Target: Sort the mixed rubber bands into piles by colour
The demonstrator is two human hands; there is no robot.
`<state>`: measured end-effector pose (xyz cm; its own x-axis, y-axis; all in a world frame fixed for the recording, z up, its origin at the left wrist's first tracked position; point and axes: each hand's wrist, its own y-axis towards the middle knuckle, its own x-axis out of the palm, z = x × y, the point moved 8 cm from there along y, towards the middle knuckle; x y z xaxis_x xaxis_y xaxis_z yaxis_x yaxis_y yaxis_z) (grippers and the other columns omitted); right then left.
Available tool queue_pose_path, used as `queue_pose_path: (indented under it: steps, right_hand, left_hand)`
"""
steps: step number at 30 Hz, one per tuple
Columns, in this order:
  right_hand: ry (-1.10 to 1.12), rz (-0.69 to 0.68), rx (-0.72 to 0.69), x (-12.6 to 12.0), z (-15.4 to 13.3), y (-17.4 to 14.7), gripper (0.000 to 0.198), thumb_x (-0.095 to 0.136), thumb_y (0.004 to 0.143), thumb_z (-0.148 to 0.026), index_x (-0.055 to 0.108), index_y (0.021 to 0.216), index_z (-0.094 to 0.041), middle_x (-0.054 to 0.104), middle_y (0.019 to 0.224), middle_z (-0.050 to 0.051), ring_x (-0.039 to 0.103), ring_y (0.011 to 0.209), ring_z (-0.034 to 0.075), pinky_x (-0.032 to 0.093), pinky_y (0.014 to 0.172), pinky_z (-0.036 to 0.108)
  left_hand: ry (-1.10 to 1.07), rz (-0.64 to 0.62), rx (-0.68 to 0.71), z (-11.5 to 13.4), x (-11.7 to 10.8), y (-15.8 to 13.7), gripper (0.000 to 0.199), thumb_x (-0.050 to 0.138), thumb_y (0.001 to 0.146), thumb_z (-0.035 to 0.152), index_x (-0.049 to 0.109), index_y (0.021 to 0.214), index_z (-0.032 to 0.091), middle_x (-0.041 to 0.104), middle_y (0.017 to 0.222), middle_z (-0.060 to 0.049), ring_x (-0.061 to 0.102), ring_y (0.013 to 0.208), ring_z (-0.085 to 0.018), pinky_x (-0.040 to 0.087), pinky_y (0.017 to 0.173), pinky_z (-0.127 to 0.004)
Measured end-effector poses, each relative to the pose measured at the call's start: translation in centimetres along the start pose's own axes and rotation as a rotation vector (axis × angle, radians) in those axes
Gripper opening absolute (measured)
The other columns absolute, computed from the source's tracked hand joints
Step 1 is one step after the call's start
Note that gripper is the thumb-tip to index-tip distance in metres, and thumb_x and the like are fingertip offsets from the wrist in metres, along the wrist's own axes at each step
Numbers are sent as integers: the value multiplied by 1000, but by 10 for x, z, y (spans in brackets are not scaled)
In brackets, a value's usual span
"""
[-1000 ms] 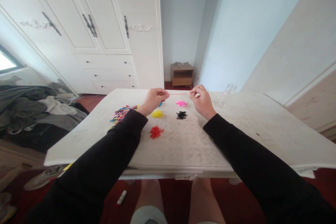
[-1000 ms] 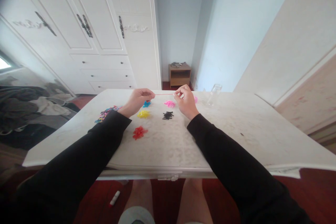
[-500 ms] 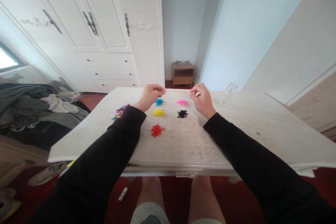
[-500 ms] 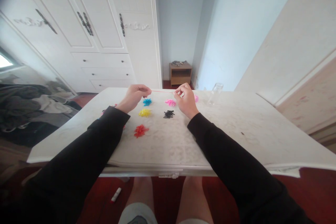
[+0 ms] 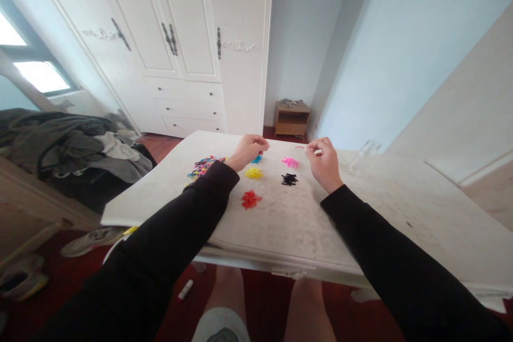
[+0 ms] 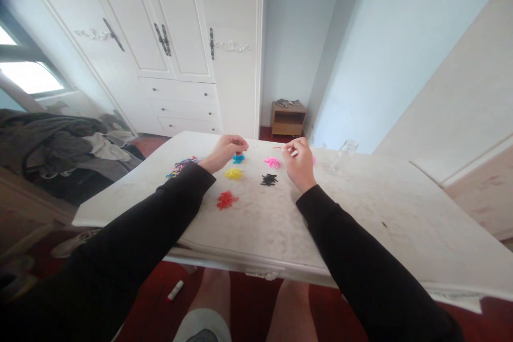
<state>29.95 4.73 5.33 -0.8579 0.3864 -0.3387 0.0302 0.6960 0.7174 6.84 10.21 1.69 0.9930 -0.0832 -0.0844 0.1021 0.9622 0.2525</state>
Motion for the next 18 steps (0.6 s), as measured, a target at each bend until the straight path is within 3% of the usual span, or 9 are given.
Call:
queue_pose_path:
  steps: [2,5,9,12,18]
  right_hand:
    - [0,6,-13,-3,-2,-1,10,63,83,-22,61,74,-21,57,88,4,56,76,18,46,66,34]
    - [28,-145,-105,13,-21,-9,11,67,85,-26,65,75,-22,60,89,4,58,81,19,47,70,35]
    - [118,-425,-222,47,-55,-33,9,69,87,-29,72,80,-24,63,91,5,60,87,20,50,74,36]
    - [180,-557,-287,65,-72,-50,9,71,88,-29,74,81,-24,64,90,4,61,87,20,51,81,38]
    - [198,-670,-292,87,-69,-68,11,71,90,-30,77,84,-24,63,88,5,61,85,19,51,78,36]
  left_hand:
    - [-86,35,-21,-4,-3,2,4,70,63,15,67,61,14,58,56,-1,48,53,-10,35,53,-26]
    - [-309,35,-89,-9,3,2,4,69,67,15,66,67,13,63,63,-3,55,58,-10,43,58,-24]
    - [-585,-29,-255,-13,19,-5,8,60,77,16,67,79,13,71,76,-9,68,79,-16,54,86,-30]
    - [-653,-105,-341,-13,29,-12,16,54,86,23,67,84,12,74,82,-13,72,88,-22,53,97,-36]
    - [-644,-214,-400,-11,44,-21,24,50,94,31,64,90,12,74,88,-16,73,93,-24,52,98,-35]
